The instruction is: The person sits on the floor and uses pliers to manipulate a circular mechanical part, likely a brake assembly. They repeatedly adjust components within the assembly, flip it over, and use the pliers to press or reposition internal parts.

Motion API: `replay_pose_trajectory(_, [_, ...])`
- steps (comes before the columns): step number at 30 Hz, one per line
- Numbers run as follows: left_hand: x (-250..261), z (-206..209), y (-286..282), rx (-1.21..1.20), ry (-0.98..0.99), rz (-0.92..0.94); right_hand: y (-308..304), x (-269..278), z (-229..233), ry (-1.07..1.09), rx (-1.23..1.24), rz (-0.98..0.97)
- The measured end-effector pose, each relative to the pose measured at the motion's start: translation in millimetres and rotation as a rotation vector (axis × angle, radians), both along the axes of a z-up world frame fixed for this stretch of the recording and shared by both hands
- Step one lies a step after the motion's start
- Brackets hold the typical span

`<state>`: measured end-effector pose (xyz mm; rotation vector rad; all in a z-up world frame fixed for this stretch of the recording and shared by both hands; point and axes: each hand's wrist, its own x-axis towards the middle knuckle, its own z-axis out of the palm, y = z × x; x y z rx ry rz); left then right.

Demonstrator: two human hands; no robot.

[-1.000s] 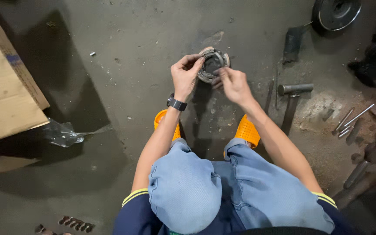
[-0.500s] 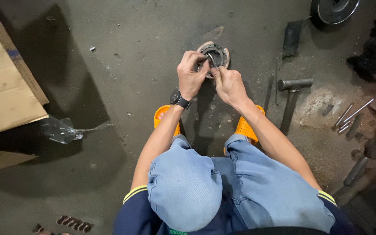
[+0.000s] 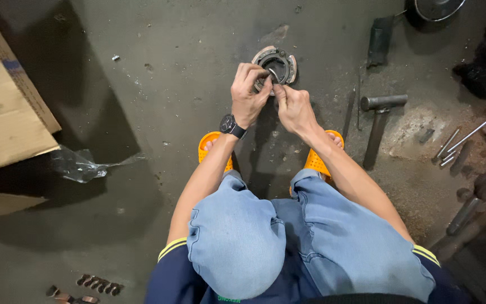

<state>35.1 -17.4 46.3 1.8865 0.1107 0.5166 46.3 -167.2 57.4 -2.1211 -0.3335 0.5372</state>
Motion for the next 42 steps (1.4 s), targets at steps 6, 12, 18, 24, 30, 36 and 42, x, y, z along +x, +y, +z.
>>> replay_pose_trajectory(6, [-4.7,-12.0,2.2,0.094,0.035,-0.058,-8.0,-11.6,-22.7,0.026,-0.014,-0.020])
replay_pose_trajectory(12, [-28.1,-91.2,60.0,0.979,0.212,-0.179,-41.7,-8.5,11.5,0.039,0.002,-0.166])
replay_pose_trajectory(18, [-8.7,-26.3,35.3,0.950,0.507,-0.270,-74.3,-33.8,-19.7,0.397,-0.097,-0.179])
replay_pose_trajectory(24, [22.3,-43.3,-7.1,1.008,0.576,-0.573,-78.4,-33.1,-22.6,0.405,-0.302,0.065])
replay_pose_trajectory(30, [32.1,-28.9,3.4,0.638,0.445,-0.665,-73.4,-24.1,-5.4,0.319,-0.279,0.147])
replay_pose_trajectory(36, [32.4,-17.3,7.4,0.615,0.390,-0.707,-69.9,-22.2,-3.2,0.235,-0.229,0.170])
replay_pose_trajectory(42, [32.3,-21.9,2.7,0.635,0.375,-0.737,-62.4,-24.3,-2.5,0.334,-0.386,0.097])
